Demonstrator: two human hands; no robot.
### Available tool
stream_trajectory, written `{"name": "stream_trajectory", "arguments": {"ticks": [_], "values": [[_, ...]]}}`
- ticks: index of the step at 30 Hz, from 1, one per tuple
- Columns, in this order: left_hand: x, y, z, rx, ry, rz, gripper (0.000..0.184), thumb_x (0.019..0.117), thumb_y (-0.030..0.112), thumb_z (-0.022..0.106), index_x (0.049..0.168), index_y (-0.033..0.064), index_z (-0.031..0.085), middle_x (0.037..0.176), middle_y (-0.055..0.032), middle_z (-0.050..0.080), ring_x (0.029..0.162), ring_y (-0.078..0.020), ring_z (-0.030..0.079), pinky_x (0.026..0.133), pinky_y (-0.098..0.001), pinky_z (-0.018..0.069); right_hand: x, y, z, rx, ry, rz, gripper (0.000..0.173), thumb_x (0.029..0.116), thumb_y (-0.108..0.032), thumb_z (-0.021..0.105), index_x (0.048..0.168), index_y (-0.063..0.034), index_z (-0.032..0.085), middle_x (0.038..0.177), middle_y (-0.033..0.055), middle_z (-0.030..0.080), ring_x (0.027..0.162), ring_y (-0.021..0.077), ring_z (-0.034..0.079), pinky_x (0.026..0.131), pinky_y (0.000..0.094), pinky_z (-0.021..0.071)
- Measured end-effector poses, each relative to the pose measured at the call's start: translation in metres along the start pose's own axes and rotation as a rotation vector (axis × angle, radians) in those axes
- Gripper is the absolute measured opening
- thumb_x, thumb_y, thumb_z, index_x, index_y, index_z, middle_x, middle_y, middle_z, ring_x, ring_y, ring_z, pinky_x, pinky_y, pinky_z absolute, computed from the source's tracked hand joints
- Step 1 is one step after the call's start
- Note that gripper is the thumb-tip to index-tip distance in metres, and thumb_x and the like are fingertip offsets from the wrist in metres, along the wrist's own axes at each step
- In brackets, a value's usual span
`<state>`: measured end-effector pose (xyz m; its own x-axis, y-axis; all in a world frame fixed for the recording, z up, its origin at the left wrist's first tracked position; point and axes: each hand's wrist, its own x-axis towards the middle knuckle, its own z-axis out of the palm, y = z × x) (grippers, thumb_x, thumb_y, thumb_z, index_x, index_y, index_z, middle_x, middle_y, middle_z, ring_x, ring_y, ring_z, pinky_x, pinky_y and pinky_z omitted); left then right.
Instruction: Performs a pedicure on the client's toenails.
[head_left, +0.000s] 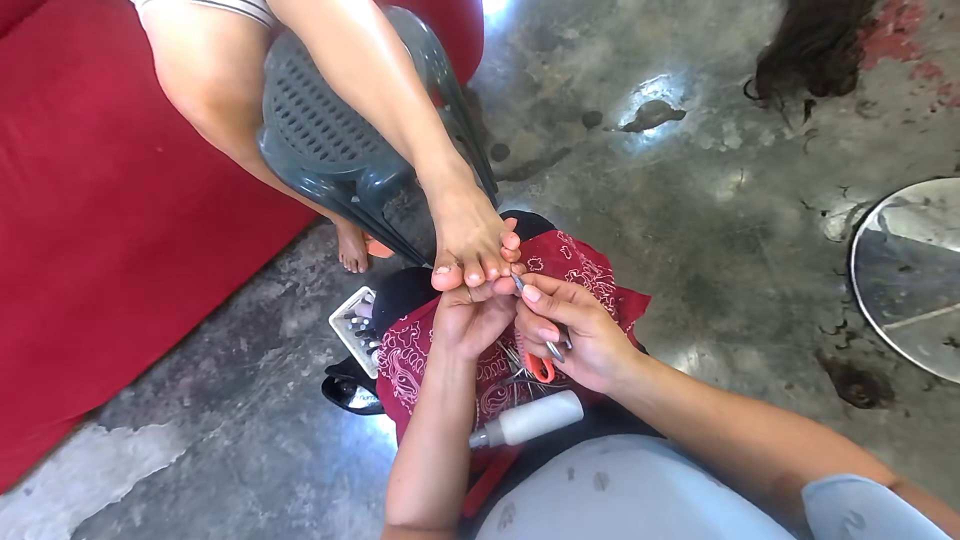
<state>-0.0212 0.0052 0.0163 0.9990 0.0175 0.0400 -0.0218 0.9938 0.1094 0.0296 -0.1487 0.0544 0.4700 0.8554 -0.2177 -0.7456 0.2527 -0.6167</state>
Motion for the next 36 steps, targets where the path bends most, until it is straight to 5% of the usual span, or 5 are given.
{"name": "stream_trajectory", "arguments": {"ticks": [8, 15, 21, 26, 36], "values": [[0.0007, -0.0001, 0.0001, 0.019, -0.003, -0.001, 0.056, 0.0884, 0.01, 0.072, 0.139, 0.0042, 0.048, 0.111, -0.0081, 0.064, 0.095, -0.0175, 0.067, 0.086, -0.0293, 0.0566, -0.0008, -0.001, 0.0004, -0.056, 0.038, -0.001, 0.027, 0.1079, -0.018, 0.047, 0.117, -0.005, 0.068, 0.07, 0.0015, 0.06, 0.051, 0.0003, 0.047, 0.049, 0.013, 0.0405], [-0.0006, -0.0001, -0.0003, -0.001, 0.001, -0.008, 0.052, 0.0911, 0.011, 0.07, 0.138, 0.0041, 0.049, 0.11, -0.0082, 0.064, 0.094, -0.0165, 0.066, 0.085, -0.0278, 0.0563, 0.0005, -0.002, -0.0016, 0.032, -0.015, 0.013, 0.025, 0.1078, -0.018, 0.045, 0.115, -0.0044, 0.065, 0.063, -0.0036, 0.048, 0.049, 0.0012, 0.045, 0.048, 0.0143, 0.0397], [-0.0003, 0.001, -0.0007, -0.015, -0.012, -0.025, 0.053, 0.0897, 0.01, 0.07, 0.138, 0.0041, 0.049, 0.109, -0.0082, 0.063, 0.095, -0.0175, 0.066, 0.086, -0.0293, 0.0562, -0.0008, -0.0027, -0.0004, -0.024, 0.027, 0.009, 0.026, 0.1077, -0.017, 0.047, 0.115, -0.0042, 0.069, 0.071, 0.0041, 0.064, 0.051, 0.0007, 0.051, 0.05, 0.0129, 0.0437], [-0.0006, 0.0006, -0.0009, 0.004, -0.005, -0.011, 0.056, 0.0904, 0.013, 0.071, 0.14, 0.0031, 0.047, 0.11, -0.0078, 0.063, 0.095, -0.0163, 0.066, 0.086, -0.0275, 0.0559, 0.002, -0.0027, -0.0024, 0.028, -0.003, 0.026, 0.026, 0.1079, -0.018, 0.044, 0.114, -0.0045, 0.066, 0.062, -0.0036, 0.049, 0.049, 0.0008, 0.045, 0.048, 0.0142, 0.0394], [-0.0016, 0.0016, -0.0017, 0.012, 0.01, -0.026, 0.047, 0.0886, 0.015, 0.072, 0.131, 0.0047, 0.055, 0.105, -0.007, 0.065, 0.094, -0.0169, 0.067, 0.087, -0.0299, 0.0563, 0.0023, -0.0032, -0.0013, -0.029, 0.02, 0.006, 0.026, 0.1067, -0.017, 0.049, 0.113, -0.0039, 0.07, 0.065, -0.0011, 0.055, 0.05, 0.0005, 0.047, 0.049, 0.0135, 0.0412]]}}
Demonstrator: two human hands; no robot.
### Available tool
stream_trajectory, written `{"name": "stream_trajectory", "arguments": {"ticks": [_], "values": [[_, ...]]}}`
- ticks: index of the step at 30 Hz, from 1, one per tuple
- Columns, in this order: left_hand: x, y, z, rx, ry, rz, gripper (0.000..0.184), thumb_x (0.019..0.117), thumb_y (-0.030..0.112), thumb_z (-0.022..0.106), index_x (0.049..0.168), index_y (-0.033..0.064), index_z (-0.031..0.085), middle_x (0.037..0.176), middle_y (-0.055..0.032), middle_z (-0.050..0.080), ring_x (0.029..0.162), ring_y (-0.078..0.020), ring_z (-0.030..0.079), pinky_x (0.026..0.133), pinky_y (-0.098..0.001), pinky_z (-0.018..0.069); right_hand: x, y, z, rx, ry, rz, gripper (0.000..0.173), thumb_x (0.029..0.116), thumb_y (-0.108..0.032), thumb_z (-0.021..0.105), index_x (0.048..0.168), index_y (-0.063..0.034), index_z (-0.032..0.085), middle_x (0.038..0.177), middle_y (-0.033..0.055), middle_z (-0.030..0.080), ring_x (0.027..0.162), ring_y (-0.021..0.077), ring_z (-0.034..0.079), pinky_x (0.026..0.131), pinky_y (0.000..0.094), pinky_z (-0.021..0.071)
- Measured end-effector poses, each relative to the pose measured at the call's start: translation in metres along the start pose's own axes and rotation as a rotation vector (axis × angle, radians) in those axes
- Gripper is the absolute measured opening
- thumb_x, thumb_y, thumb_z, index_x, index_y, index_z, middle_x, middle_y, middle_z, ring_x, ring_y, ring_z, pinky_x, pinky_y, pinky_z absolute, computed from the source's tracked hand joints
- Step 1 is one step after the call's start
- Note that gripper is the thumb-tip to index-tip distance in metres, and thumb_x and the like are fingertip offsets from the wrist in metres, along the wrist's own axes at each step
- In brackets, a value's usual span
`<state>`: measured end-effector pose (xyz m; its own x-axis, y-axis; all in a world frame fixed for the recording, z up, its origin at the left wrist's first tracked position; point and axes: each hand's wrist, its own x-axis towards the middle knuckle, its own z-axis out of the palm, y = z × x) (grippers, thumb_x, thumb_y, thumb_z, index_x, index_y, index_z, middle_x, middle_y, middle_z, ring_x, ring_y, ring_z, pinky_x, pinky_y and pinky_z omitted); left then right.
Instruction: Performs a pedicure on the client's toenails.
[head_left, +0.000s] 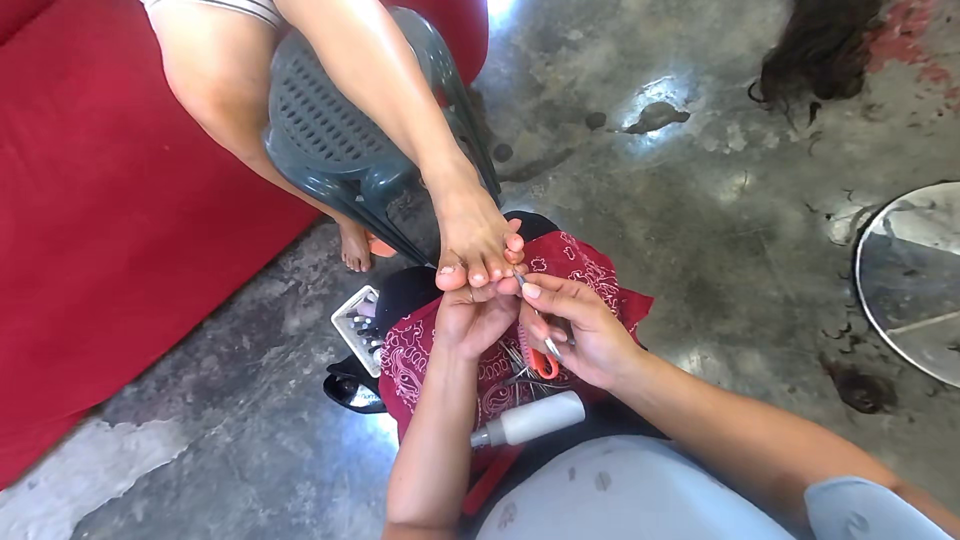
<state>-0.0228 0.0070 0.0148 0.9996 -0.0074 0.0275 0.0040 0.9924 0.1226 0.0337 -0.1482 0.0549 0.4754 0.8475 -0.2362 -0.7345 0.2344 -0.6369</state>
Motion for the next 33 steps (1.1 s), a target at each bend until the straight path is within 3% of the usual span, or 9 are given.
{"name": "stream_trajectory", "arguments": {"ticks": [4, 9, 13, 16, 19, 23, 26, 29, 33], "values": [[-0.0015, -0.0004, 0.0007, 0.014, 0.013, 0.014, 0.046, 0.0882, 0.008, 0.071, 0.131, 0.0033, 0.056, 0.105, -0.0079, 0.066, 0.095, -0.0177, 0.068, 0.089, -0.0314, 0.0561, -0.0006, 0.0005, -0.0019, 0.069, -0.05, 0.011, 0.027, 0.1075, -0.018, 0.046, 0.115, -0.0031, 0.067, 0.062, -0.004, 0.049, 0.049, 0.0011, 0.045, 0.048, 0.0143, 0.0401], [-0.0007, 0.0004, -0.0009, -0.002, -0.016, -0.012, 0.043, 0.0882, 0.01, 0.071, 0.128, 0.0044, 0.057, 0.104, -0.0072, 0.066, 0.095, -0.0178, 0.067, 0.088, -0.0316, 0.0559, -0.0001, 0.0004, -0.0001, -0.027, 0.008, -0.023, 0.028, 0.1067, -0.016, 0.048, 0.113, -0.0026, 0.071, 0.067, 0.0022, 0.061, 0.05, 0.0007, 0.049, 0.049, 0.0135, 0.0423], [-0.0009, 0.0, -0.0012, 0.009, 0.002, -0.003, 0.046, 0.0875, 0.011, 0.074, 0.13, 0.0039, 0.057, 0.105, -0.007, 0.066, 0.095, -0.0178, 0.067, 0.089, -0.0321, 0.0563, 0.0018, -0.0001, -0.0021, 0.05, -0.04, -0.001, 0.027, 0.1074, -0.018, 0.046, 0.112, -0.0028, 0.068, 0.062, -0.0032, 0.049, 0.049, 0.0009, 0.045, 0.047, 0.0141, 0.0394], [-0.0011, 0.0, -0.0015, 0.005, -0.001, -0.01, 0.045, 0.0885, 0.012, 0.073, 0.13, 0.0044, 0.056, 0.106, -0.007, 0.066, 0.097, -0.018, 0.067, 0.089, -0.0325, 0.0561, 0.001, 0.0009, -0.0024, 0.035, -0.036, -0.018, 0.028, 0.107, -0.018, 0.046, 0.114, -0.0024, 0.068, 0.063, -0.0027, 0.051, 0.05, 0.0012, 0.046, 0.049, 0.0144, 0.0408], [-0.001, -0.0004, -0.001, 0.005, 0.005, -0.006, 0.045, 0.089, 0.009, 0.07, 0.132, 0.0039, 0.055, 0.105, -0.0069, 0.066, 0.095, -0.0173, 0.067, 0.088, -0.0309, 0.056, 0.0025, -0.001, -0.0003, -0.018, 0.012, -0.027, 0.028, 0.1069, -0.016, 0.047, 0.107, -0.0035, 0.072, 0.063, -0.0003, 0.057, 0.049, 0.0009, 0.049, 0.049, 0.0141, 0.0444], [0.0006, -0.0022, 0.0, 0.057, -0.027, 0.034, 0.047, 0.0897, 0.01, 0.069, 0.133, 0.0026, 0.054, 0.107, -0.0084, 0.065, 0.099, -0.0208, 0.066, 0.092, -0.0366, 0.0555, 0.0038, -0.0009, -0.0063, 0.106, -0.099, 0.0, 0.029, 0.1092, -0.026, 0.039, 0.095, -0.011, 0.06, 0.058, -0.0068, 0.043, 0.046, 0.0002, 0.041, 0.047, 0.0141, 0.0366], [0.0016, -0.0015, -0.0003, 0.016, -0.022, 0.018, 0.054, 0.0889, 0.01, 0.072, 0.138, 0.0036, 0.049, 0.107, -0.0081, 0.064, 0.095, -0.0186, 0.066, 0.087, -0.0318, 0.0565, -0.0002, -0.0016, -0.0057, 0.104, -0.122, 0.028, 0.028, 0.109, -0.026, 0.043, 0.106, -0.0082, 0.064, 0.065, -0.0028, 0.053, 0.051, 0.0015, 0.048, 0.05, 0.0145, 0.042], [-0.0003, -0.0002, -0.0004, -0.052, -0.033, -0.033, 0.055, 0.0903, 0.014, 0.071, 0.139, 0.008, 0.048, 0.11, -0.0064, 0.062, 0.097, -0.0166, 0.065, 0.085, -0.0276, 0.0558, -0.0007, -0.0021, -0.0046, 0.119, -0.142, 0.088, 0.031, 0.1089, -0.022, 0.044, 0.123, -0.0076, 0.068, 0.087, 0.0077, 0.071, 0.058, 0.0026, 0.058, 0.053, 0.0149, 0.0476], [-0.0017, 0.0013, -0.0015, -0.069, -0.044, -0.073, 0.044, 0.09, 0.015, 0.071, 0.13, 0.0072, 0.054, 0.107, -0.0074, 0.065, 0.096, -0.0185, 0.067, 0.084, -0.0301, 0.0564, 0.0006, -0.0005, -0.0064, 0.183, -0.177, 0.118, 0.03, 0.11, -0.02, 0.041, 0.123, -0.0073, 0.066, 0.1, 0.0147, 0.074, 0.066, 0.0077, 0.066, 0.057, 0.0175, 0.0528]]}}
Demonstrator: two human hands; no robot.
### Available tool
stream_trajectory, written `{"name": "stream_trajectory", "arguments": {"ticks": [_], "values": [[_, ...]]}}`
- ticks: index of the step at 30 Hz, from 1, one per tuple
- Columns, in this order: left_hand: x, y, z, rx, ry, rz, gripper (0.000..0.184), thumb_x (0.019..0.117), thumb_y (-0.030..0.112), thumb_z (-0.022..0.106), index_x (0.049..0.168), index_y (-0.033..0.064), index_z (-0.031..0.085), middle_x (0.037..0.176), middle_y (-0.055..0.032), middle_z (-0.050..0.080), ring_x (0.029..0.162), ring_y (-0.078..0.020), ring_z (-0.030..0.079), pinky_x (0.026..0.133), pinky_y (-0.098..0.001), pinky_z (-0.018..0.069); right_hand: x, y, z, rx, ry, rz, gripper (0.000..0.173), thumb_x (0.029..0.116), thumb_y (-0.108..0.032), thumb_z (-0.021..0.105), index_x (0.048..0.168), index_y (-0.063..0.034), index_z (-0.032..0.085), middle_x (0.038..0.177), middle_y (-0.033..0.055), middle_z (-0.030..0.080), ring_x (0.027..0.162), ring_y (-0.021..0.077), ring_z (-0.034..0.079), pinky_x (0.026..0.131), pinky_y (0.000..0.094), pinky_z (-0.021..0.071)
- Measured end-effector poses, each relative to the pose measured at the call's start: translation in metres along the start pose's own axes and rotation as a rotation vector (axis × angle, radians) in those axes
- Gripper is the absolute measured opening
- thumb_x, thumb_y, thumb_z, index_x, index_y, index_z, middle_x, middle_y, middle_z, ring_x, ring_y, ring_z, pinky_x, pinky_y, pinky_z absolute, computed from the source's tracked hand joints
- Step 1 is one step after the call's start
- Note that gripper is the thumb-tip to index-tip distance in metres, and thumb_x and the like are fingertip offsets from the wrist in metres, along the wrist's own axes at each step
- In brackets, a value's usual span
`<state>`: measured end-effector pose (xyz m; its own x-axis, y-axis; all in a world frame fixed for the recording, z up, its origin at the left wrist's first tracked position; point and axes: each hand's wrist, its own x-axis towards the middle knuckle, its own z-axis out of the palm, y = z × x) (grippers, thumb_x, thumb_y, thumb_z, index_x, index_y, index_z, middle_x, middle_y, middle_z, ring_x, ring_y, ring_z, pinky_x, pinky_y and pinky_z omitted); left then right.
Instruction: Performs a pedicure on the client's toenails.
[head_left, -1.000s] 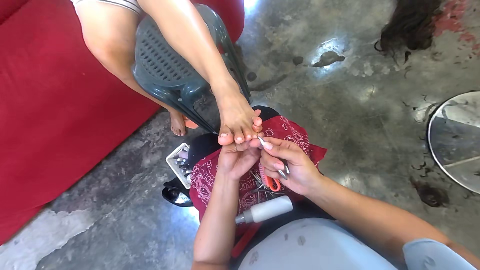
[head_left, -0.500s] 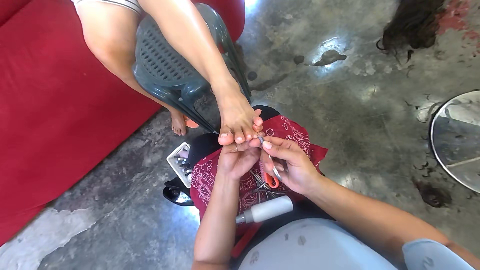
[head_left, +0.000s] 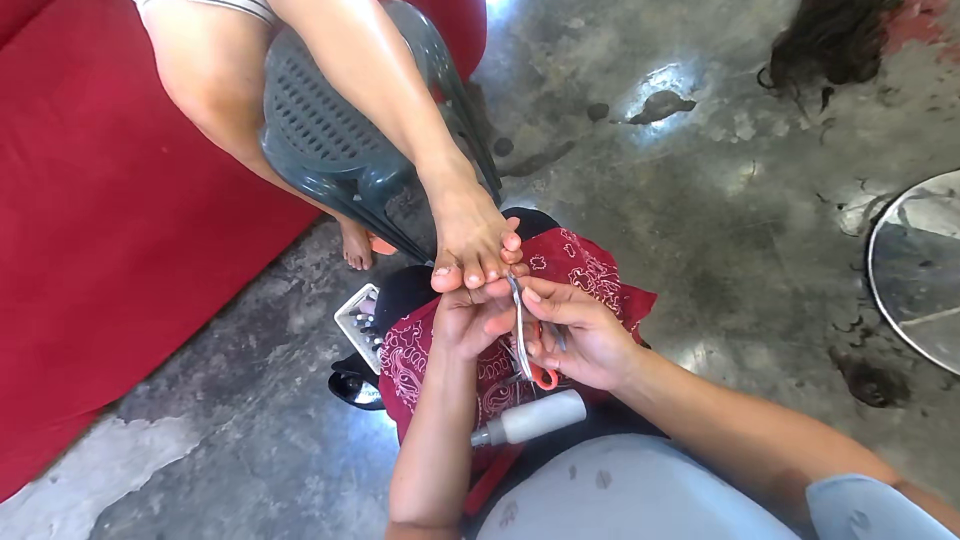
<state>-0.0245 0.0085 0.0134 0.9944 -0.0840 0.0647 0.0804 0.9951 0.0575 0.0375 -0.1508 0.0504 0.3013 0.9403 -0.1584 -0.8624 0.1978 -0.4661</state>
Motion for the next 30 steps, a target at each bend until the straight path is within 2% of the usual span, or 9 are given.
{"name": "stream_trajectory", "arguments": {"ticks": [4, 9, 12, 15, 18, 21, 23, 28, 30], "values": [[0.001, -0.001, -0.002, -0.01, 0.002, 0.022, 0.053, 0.0906, 0.019, 0.07, 0.138, 0.0064, 0.049, 0.106, -0.0073, 0.063, 0.092, -0.0173, 0.065, 0.083, -0.0281, 0.0555, 0.0, 0.0, -0.001, 0.012, -0.015, 0.016, 0.031, 0.1094, -0.019, 0.041, 0.123, -0.0084, 0.066, 0.1, 0.0149, 0.074, 0.067, 0.0089, 0.068, 0.056, 0.0174, 0.0535], [-0.001, 0.0, -0.003, -0.028, 0.006, -0.029, 0.045, 0.0884, 0.022, 0.073, 0.128, 0.0088, 0.055, 0.103, -0.006, 0.064, 0.094, -0.0182, 0.066, 0.084, -0.0305, 0.0561, 0.0, -0.003, -0.005, 0.045, -0.07, 0.044, 0.034, 0.1106, -0.019, 0.039, 0.129, -0.0054, 0.064, 0.107, 0.0171, 0.074, 0.068, 0.0084, 0.069, 0.055, 0.0168, 0.0533], [0.001, 0.0, -0.001, -0.032, 0.045, 0.014, 0.061, 0.087, 0.018, 0.075, 0.14, 0.0074, 0.047, 0.106, -0.0065, 0.062, 0.091, -0.0168, 0.065, 0.079, -0.027, 0.0563, 0.0, -0.004, -0.007, 0.099, -0.104, 0.064, 0.034, 0.1106, -0.017, 0.037, 0.128, -0.005, 0.063, 0.106, 0.0157, 0.074, 0.067, 0.0066, 0.068, 0.054, 0.0149, 0.0519], [0.001, 0.0, -0.001, -0.02, 0.052, 0.039, 0.065, 0.0879, 0.017, 0.074, 0.144, 0.0068, 0.044, 0.109, -0.0066, 0.062, 0.093, -0.0157, 0.065, 0.081, -0.0257, 0.0557, 0.0, -0.004, -0.006, 0.185, -0.134, 0.081, 0.034, 0.1109, -0.017, 0.036, 0.129, -0.0046, 0.062, 0.106, 0.0135, 0.074, 0.067, 0.0051, 0.067, 0.056, 0.0144, 0.0527], [0.002, 0.0, 0.0, -0.003, 0.053, 0.053, 0.064, 0.0883, 0.016, 0.073, 0.144, 0.0058, 0.044, 0.11, -0.0072, 0.063, 0.094, -0.0164, 0.066, 0.084, -0.0263, 0.0559, 0.0, -0.001, -0.005, 0.337, -0.171, 0.095, 0.03, 0.1095, -0.017, 0.04, 0.124, -0.0059, 0.063, 0.103, 0.0091, 0.072, 0.067, 0.0038, 0.064, 0.058, 0.0141, 0.0523], [0.004, -0.001, -0.001, 0.046, 0.046, 0.07, 0.064, 0.0865, 0.013, 0.074, 0.143, 0.005, 0.045, 0.107, -0.0066, 0.063, 0.09, -0.0155, 0.065, 0.081, -0.0264, 0.0553, 0.002, 0.007, -0.006, 0.519, -0.261, 0.115, 0.016, 0.1067, -0.02, 0.05, 0.108, -0.01, 0.063, 0.081, -0.0016, 0.06, 0.059, -0.0003, 0.054, 0.055, 0.0115, 0.045], [0.005, -0.001, -0.001, 0.061, 0.038, 0.066, 0.063, 0.0861, 0.014, 0.074, 0.142, 0.0043, 0.046, 0.106, -0.0067, 0.063, 0.09, -0.0165, 0.065, 0.083, -0.0285, 0.0562, 0.003, 0.011, -0.003, 0.636, -0.263, 0.118, 0.011, 0.1047, -0.018, 0.051, 0.101, -0.0099, 0.059, 0.073, -0.0042, 0.054, 0.056, -0.0015, 0.051, 0.052, 0.0103, 0.0428], [0.004, -0.001, 0.0, 0.07, 0.039, 0.071, 0.055, 0.0871, 0.011, 0.073, 0.137, 0.003, 0.051, 0.105, -0.0067, 0.065, 0.091, -0.0168, 0.066, 0.085, -0.03, 0.0563, 0.002, 0.014, 0.003, 0.739, -0.22, 0.108, 0.01, 0.1033, -0.014, 0.051, 0.101, -0.0089, 0.058, 0.071, -0.0052, 0.051, 0.054, -0.0025, 0.049, 0.052, 0.0092, 0.0424], [0.004, -0.002, 0.0, 0.07, 0.026, 0.078, 0.059, 0.0884, 0.01, 0.07, 0.142, 0.0022, 0.046, 0.106, -0.0069, 0.062, 0.09, -0.0161, 0.065, 0.084, -0.0292, 0.0563, 0.001, 0.014, 0.005, 0.761, -0.196, 0.115, 0.011, 0.1033, -0.014, 0.05, 0.099, -0.0079, 0.059, 0.069, -0.0048, 0.052, 0.053, -0.0018, 0.05, 0.052, 0.0097, 0.0435]]}}
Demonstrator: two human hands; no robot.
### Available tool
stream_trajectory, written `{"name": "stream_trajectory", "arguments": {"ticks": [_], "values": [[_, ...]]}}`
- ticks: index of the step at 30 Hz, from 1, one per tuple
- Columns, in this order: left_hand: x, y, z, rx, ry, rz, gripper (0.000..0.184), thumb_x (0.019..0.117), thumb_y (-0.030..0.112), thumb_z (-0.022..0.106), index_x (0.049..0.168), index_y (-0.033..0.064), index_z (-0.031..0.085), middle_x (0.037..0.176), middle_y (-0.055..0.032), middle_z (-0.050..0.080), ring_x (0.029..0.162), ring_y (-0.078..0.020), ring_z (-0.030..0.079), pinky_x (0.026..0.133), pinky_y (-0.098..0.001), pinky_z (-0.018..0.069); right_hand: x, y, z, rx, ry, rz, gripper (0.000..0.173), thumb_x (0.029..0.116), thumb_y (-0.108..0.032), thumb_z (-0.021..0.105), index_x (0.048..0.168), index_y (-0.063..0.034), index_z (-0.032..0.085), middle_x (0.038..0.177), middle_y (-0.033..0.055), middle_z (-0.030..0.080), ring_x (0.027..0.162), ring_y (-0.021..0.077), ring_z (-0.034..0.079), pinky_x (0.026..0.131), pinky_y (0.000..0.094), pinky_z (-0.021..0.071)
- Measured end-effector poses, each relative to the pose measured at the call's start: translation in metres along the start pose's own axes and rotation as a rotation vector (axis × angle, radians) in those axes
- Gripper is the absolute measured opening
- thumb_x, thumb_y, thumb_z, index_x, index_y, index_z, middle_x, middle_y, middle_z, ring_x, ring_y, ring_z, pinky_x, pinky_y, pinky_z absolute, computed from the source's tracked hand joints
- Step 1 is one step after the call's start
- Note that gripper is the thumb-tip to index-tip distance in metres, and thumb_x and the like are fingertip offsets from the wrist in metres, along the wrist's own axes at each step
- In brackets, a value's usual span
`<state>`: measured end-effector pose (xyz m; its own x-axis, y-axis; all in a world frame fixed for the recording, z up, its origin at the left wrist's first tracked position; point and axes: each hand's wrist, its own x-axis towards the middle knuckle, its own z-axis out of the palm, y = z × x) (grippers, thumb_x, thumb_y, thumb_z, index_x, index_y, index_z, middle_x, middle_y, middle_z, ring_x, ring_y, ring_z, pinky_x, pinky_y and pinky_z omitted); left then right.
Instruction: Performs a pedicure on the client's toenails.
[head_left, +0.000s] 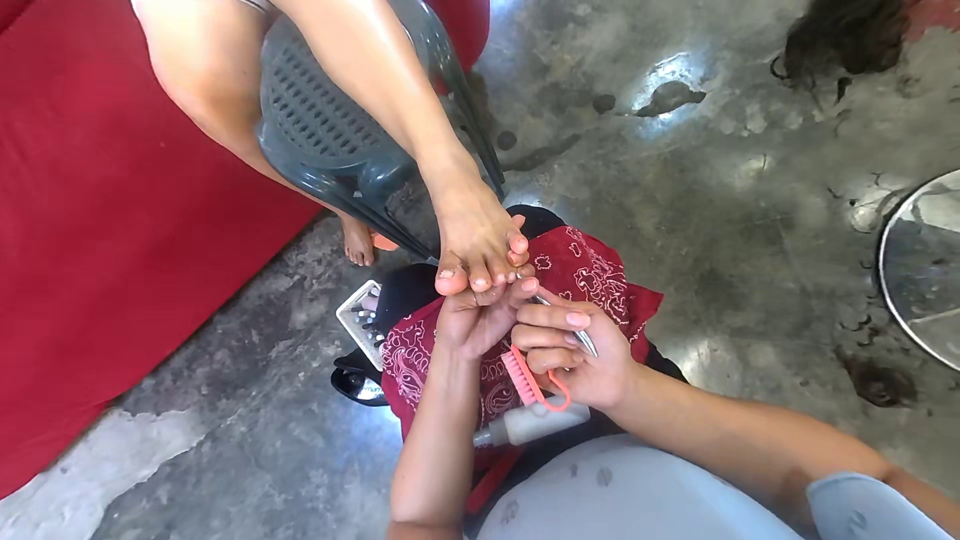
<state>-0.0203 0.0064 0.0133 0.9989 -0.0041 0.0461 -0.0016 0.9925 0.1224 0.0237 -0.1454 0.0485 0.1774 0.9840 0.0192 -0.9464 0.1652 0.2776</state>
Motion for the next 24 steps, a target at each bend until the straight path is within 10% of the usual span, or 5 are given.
{"name": "stream_trajectory", "arguments": {"ticks": [24], "values": [[-0.0009, -0.0003, 0.0021, 0.053, 0.025, 0.02, 0.061, 0.0884, 0.01, 0.072, 0.144, 0.0044, 0.047, 0.108, -0.0064, 0.064, 0.092, -0.0157, 0.066, 0.085, -0.0289, 0.0561, 0.003, 0.0057, 0.0046, -0.023, 0.081, -0.074, 0.017, 0.1028, -0.017, 0.051, 0.095, -0.0061, 0.061, 0.067, -0.003, 0.054, 0.054, 0.0003, 0.053, 0.055, 0.0119, 0.0472]]}}
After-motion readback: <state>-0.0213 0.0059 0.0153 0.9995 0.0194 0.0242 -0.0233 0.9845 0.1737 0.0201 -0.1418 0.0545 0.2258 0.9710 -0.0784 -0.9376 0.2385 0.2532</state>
